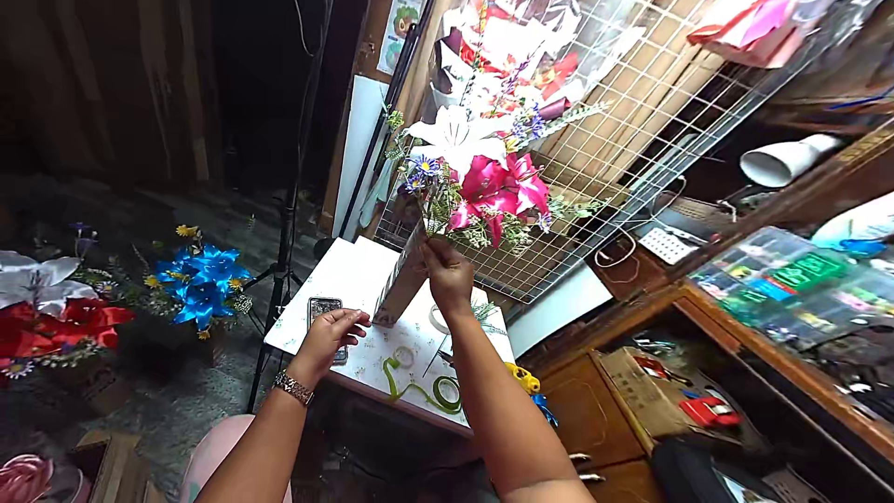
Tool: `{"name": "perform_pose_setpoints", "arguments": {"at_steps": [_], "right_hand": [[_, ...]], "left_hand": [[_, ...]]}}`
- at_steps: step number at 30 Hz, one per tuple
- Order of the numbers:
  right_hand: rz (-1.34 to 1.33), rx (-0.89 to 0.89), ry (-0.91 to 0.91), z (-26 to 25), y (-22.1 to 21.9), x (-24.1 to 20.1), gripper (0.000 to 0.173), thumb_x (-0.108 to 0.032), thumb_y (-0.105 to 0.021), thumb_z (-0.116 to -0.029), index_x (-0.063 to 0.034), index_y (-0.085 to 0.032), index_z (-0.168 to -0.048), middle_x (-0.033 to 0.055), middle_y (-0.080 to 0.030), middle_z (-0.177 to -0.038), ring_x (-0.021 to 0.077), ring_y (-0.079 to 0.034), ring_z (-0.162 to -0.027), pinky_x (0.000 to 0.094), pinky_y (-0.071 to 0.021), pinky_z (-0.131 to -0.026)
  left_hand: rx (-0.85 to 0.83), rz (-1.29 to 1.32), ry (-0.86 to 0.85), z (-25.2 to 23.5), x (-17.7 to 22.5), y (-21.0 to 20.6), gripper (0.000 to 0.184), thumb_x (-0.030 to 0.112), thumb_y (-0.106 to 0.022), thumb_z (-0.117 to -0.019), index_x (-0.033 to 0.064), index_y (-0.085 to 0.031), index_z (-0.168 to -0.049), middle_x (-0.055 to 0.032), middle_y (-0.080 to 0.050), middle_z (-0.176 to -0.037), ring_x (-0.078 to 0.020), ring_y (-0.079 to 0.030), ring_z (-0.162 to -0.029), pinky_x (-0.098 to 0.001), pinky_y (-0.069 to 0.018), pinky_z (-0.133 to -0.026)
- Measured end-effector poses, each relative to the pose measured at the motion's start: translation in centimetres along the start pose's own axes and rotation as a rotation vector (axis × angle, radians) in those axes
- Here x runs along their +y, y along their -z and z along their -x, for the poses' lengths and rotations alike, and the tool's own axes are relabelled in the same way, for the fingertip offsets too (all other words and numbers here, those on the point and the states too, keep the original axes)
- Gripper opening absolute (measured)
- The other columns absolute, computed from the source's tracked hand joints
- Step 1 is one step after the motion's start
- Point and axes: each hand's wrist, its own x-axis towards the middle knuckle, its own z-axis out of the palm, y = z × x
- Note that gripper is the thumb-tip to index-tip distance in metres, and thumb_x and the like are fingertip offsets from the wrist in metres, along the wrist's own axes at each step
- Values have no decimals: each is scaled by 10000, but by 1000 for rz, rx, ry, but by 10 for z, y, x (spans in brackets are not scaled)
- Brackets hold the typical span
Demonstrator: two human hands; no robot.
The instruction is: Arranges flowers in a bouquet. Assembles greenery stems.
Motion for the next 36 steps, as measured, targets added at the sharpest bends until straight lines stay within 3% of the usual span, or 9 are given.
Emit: {"name": "perform_pose_setpoints", "arguments": {"at_steps": [11,14,16,18,19,23,28,32,36], "right_hand": [[-16,40,126,6,3,0,202,-83,-622,-1008,60,-708,-1121,114,-715,-972,28,-624,-662,196,-548,-622],[58,4,176,23,7,-2,207,-59,-617,-999,72,-708,-1130,159,-717,-1021,101,-665,-733,256,-576,-682],[86,-117,182,47,7,-6,226,-4,-600,-976,80,-693,-1165,198,-712,-1076,184,-701,-818,339,-604,-746],[81,-231,171,79,-1,-6,199,3,-621,-947,69,-722,-1105,184,-711,-984,195,-689,-754,348,-604,-685],[59,-284,136,96,-7,-5,185,-10,-630,-945,62,-735,-1079,170,-709,-945,183,-680,-732,335,-600,-670],[-120,-293,-77,144,-25,-6,187,-17,-595,-956,87,-733,-1029,137,-685,-831,109,-616,-637,260,-548,-604],[-208,-194,-199,156,-31,-4,191,-23,-583,-974,65,-729,-1060,101,-673,-844,69,-584,-642,229,-519,-603],[-226,-246,-253,161,-30,1,197,-38,-575,-985,62,-731,-1053,106,-689,-880,72,-605,-692,238,-528,-649],[-129,-362,-357,161,-26,10,248,-74,-540,-1002,68,-727,-1082,149,-721,-965,106,-657,-803,262,-547,-769]], "left_hand": [[1,-27,-4,0,-2,0,230,59,-494,-1064,-5,-696,-975,-42,-742,-875,-75,-681,-708,-210,-558,-647],[-12,-103,-150,2,-9,0,141,7,-579,-1003,3,-715,-962,-16,-732,-868,-66,-677,-743,-219,-564,-701],[-40,-138,-312,5,-12,-2,132,11,-615,-961,22,-732,-1021,13,-737,-955,-58,-683,-836,-237,-576,-775],[-131,-193,-410,10,-13,-2,260,69,-585,-976,8,-689,-1206,-18,-690,-1193,-81,-660,-1021,-282,-557,-896],[-162,-208,-429,12,-14,-3,286,80,-561,-992,2,-670,-1245,-28,-681,-1231,-84,-657,-1042,-289,-552,-913],[-149,-166,-384,17,-23,-7,198,64,-551,-1028,84,-745,-1066,63,-751,-965,-27,-694,-831,-233,-591,-807],[-176,-22,-243,16,-25,-13,252,111,-473,-1061,115,-706,-1160,37,-747,-1015,-45,-689,-824,-220,-579,-782],[-63,38,-227,15,-29,-16,207,124,-529,-1060,158,-727,-1010,46,-750,-917,-34,-687,-753,-201,-583,-729],[135,206,-265,1,-20,-7,253,129,-453,-1084,138,-684,-980,39,-726,-878,-58,-692,-784,-231,-591,-758]]}}
